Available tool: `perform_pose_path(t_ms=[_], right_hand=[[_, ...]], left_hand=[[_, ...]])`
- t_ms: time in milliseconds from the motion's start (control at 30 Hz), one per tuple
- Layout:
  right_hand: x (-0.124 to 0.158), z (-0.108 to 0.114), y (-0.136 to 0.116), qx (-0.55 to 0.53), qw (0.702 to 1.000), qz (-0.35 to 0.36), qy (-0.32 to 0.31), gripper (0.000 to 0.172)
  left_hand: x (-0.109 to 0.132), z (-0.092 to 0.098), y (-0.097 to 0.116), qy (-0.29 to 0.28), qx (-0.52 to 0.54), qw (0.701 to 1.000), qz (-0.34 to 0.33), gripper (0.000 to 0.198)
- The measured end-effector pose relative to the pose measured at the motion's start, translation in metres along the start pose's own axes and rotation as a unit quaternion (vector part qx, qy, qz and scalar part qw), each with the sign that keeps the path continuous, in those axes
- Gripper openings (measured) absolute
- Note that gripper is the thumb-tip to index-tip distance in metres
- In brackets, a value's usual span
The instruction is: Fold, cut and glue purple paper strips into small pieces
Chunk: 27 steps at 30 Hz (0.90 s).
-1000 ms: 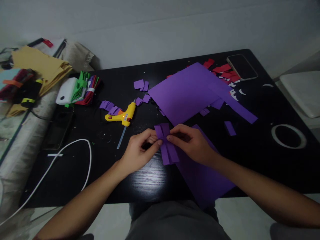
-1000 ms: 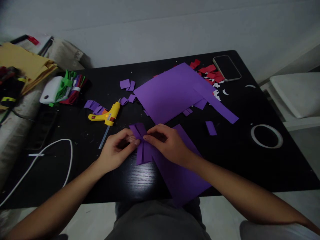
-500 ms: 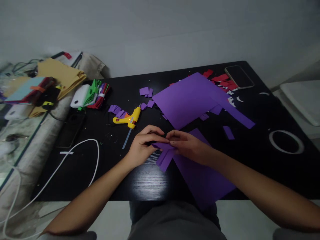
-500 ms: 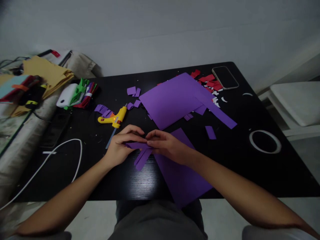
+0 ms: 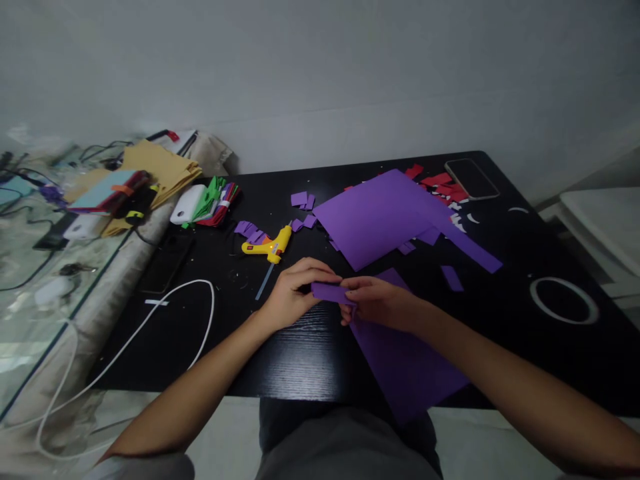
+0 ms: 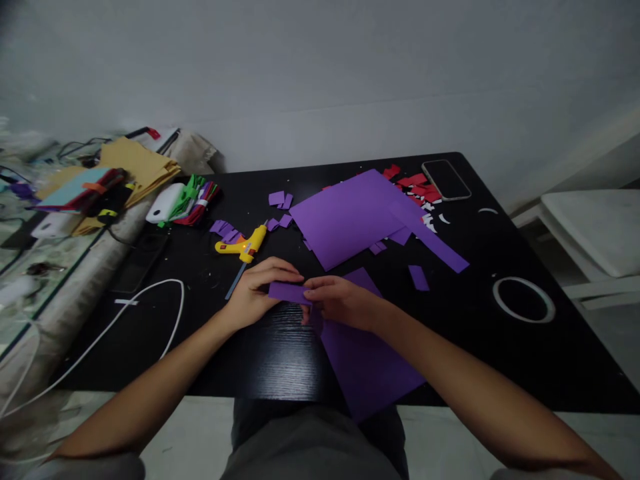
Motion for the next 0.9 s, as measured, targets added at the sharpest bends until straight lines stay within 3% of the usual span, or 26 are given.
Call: perform_pose_path(t_ms=[167, 267, 333, 600, 733, 900], right_hand=[[0.000, 0.019, -0.011, -0.001, 0.996, 0.047, 0.077, 0.025], [-0.002, 0.027, -0.015, -0.028, 0.991, 0.071, 0.107, 0.026], [-0.004, 0.031, -0.018, -0.042, 0.988, 0.087, 0.120, 0.028], [-0.001, 0.055, -0.041, -0.087, 0.965, 0.177, 0.171, 0.022], [0.004, 0.066, -0.052, -0.104, 0.952, 0.208, 0.200, 0.013], [0.005, 0.077, -0.057, -0.113, 0.940, 0.225, 0.230, 0.015]], left_hand=[[0.000, 0.034, -0.027, 0.046, -0.086, 0.986, 0.134, 0.018], [-0.010, 0.043, -0.036, 0.020, -0.190, 0.968, 0.165, 0.016], [-0.027, 0.034, -0.038, -0.051, -0.316, 0.936, 0.148, 0.015], [-0.108, 0.001, -0.057, -0.149, -0.456, 0.861, 0.169, 0.024], [-0.120, -0.012, -0.066, -0.193, -0.478, 0.834, 0.197, 0.029], [-0.116, -0.015, -0.068, -0.225, -0.478, 0.816, 0.236, 0.047]])
Point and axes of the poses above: each hand's wrist, its own x-axis away from the middle knuckle, its own z-axis out of the back of the hand, y = z × x, the point moved 9 cm from there along -x, towards the middle knuckle, and after that the axes turned 5 degrees about -x, right-handed, at the moved point
